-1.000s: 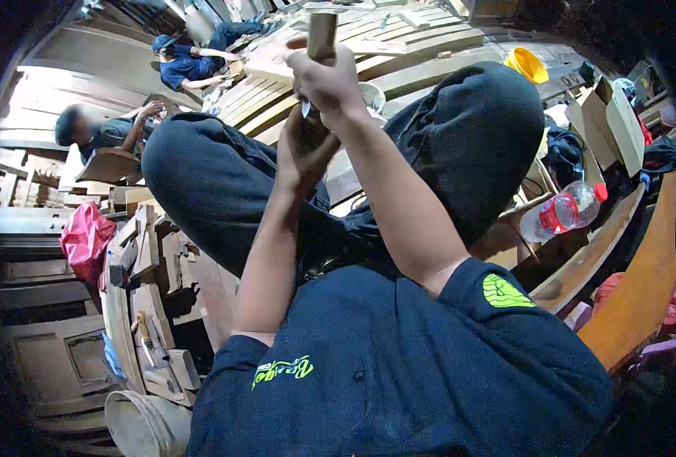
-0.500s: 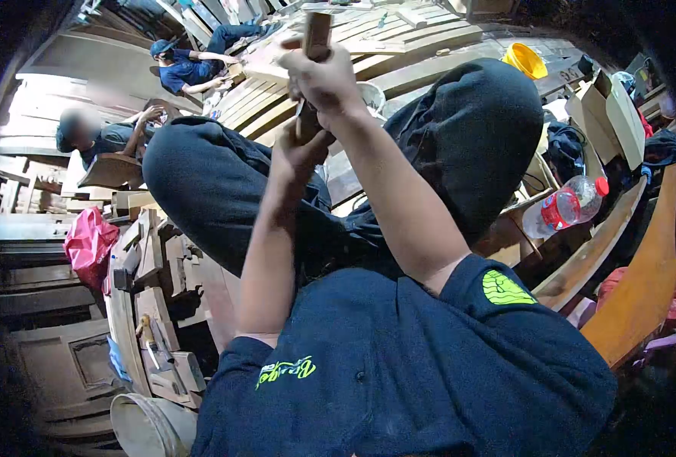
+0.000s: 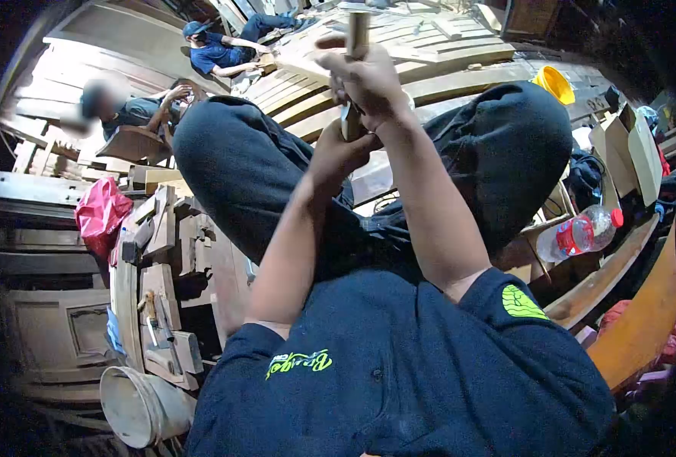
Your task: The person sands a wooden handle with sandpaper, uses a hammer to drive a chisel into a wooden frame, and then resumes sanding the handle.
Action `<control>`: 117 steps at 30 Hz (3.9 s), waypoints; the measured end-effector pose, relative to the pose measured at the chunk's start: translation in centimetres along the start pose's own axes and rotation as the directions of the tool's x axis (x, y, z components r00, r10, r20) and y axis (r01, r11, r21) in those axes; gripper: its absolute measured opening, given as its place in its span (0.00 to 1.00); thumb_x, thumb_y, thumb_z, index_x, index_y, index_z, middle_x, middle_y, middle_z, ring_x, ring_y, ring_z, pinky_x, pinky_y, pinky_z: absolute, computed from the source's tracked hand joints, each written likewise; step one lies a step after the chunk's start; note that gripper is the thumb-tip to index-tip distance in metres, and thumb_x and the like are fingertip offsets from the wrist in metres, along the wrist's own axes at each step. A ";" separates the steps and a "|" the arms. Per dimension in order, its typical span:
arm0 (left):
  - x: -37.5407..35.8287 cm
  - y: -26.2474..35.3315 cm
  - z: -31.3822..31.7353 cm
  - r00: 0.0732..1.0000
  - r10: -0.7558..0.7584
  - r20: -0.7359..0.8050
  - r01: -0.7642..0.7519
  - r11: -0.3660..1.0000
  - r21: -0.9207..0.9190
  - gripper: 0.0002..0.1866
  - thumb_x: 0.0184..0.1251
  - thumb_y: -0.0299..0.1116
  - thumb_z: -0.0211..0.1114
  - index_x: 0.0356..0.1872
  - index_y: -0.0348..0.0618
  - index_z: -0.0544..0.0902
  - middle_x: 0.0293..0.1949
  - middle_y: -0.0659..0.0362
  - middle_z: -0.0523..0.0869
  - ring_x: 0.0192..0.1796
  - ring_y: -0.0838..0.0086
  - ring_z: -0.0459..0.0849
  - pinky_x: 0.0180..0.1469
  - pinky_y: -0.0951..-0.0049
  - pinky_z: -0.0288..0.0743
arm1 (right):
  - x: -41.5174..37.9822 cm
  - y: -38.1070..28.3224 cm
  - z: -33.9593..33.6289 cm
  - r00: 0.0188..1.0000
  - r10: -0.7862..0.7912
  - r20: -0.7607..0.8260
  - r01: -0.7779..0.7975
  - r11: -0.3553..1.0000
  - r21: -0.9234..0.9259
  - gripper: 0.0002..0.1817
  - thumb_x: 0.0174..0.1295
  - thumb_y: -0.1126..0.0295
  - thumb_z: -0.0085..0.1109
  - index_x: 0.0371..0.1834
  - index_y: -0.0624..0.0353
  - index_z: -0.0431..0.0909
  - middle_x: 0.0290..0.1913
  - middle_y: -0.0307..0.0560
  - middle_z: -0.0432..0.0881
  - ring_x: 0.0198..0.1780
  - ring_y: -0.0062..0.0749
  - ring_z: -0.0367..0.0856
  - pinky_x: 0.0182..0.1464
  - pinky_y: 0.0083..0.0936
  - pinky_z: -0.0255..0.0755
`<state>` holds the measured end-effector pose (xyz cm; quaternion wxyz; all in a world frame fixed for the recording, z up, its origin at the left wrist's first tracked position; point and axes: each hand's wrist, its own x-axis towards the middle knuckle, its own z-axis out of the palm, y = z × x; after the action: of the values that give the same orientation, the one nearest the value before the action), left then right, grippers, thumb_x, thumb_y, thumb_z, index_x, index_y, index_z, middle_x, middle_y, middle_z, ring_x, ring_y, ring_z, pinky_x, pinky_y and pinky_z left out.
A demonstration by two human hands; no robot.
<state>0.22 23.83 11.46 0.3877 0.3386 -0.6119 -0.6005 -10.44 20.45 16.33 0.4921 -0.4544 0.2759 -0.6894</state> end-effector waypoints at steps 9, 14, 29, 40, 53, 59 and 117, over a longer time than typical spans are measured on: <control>0.3 -0.5 -0.4 0.899 0.420 -0.120 -0.246 0.715 0.655 0.14 0.57 0.37 0.66 0.31 0.35 0.77 0.22 0.51 0.80 0.30 0.61 0.84 0.33 0.67 0.74 | -0.4 0.7 -0.1 0.993 0.093 -0.077 -0.077 0.980 0.182 0.17 0.53 0.73 0.59 0.46 0.67 0.75 0.14 0.34 0.66 0.14 0.17 0.64 0.17 0.16 0.59; -0.5 0.7 -1.2 0.976 -0.182 0.121 0.188 0.981 -0.043 0.11 0.60 0.33 0.65 0.37 0.37 0.78 0.23 0.65 0.77 0.20 0.85 0.68 0.22 0.84 0.59 | -0.7 -1.3 -0.3 0.973 0.083 0.215 -0.126 0.973 0.195 0.18 0.56 0.71 0.57 0.50 0.66 0.74 0.12 0.32 0.63 0.12 0.13 0.60 0.15 0.14 0.56; -0.8 1.0 -0.4 0.966 -0.255 0.038 0.254 0.967 0.020 0.10 0.51 0.31 0.70 0.27 0.40 0.76 0.16 0.64 0.71 0.15 0.81 0.65 0.18 0.76 0.56 | -1.1 -1.0 -1.3 0.939 0.077 0.335 -0.189 0.930 0.316 0.21 0.56 0.70 0.58 0.53 0.68 0.73 0.14 0.32 0.65 0.14 0.15 0.62 0.18 0.15 0.59; 0.7 -2.2 -0.2 0.900 0.434 0.025 -0.342 0.671 0.658 0.26 0.51 0.30 0.71 0.50 0.38 0.68 0.37 0.47 0.81 0.37 0.61 0.82 0.39 0.68 0.76 | 0.0 0.7 -0.2 0.940 -0.195 -0.281 0.172 0.980 -0.105 0.16 0.55 0.72 0.55 0.46 0.70 0.74 0.15 0.35 0.69 0.16 0.16 0.65 0.19 0.16 0.60; 1.1 -3.1 -1.0 0.897 0.396 -0.197 -0.169 0.718 0.676 0.15 0.52 0.37 0.69 0.27 0.35 0.76 0.23 0.60 0.81 0.26 0.83 0.75 0.27 0.77 0.69 | -0.1 2.7 1.0 0.921 -0.303 -0.246 0.235 0.934 -0.270 0.14 0.54 0.74 0.56 0.44 0.69 0.76 0.16 0.36 0.70 0.15 0.18 0.66 0.18 0.17 0.61; -1.4 1.6 -0.1 0.957 -0.268 0.109 0.286 0.933 -0.216 0.06 0.54 0.28 0.66 0.30 0.39 0.78 0.20 0.64 0.75 0.17 0.85 0.65 0.18 0.82 0.55 | -1.1 -1.3 -0.5 0.923 0.108 0.368 -0.224 0.931 0.289 0.18 0.55 0.71 0.59 0.49 0.68 0.74 0.15 0.31 0.66 0.14 0.14 0.63 0.17 0.16 0.59; -0.3 0.4 -0.5 0.942 0.273 -0.196 0.067 0.418 0.906 0.18 0.56 0.43 0.63 0.38 0.37 0.77 0.30 0.38 0.81 0.37 0.45 0.81 0.39 0.51 0.75 | 0.1 0.1 -0.5 0.938 0.125 -0.324 -0.021 0.952 0.305 0.13 0.51 0.76 0.59 0.41 0.65 0.76 0.19 0.38 0.71 0.16 0.21 0.67 0.19 0.20 0.63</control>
<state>0.77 23.87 11.83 0.2735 0.5450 -0.7874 -0.0909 -10.88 20.32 16.00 0.5252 -0.2390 0.2667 -0.7719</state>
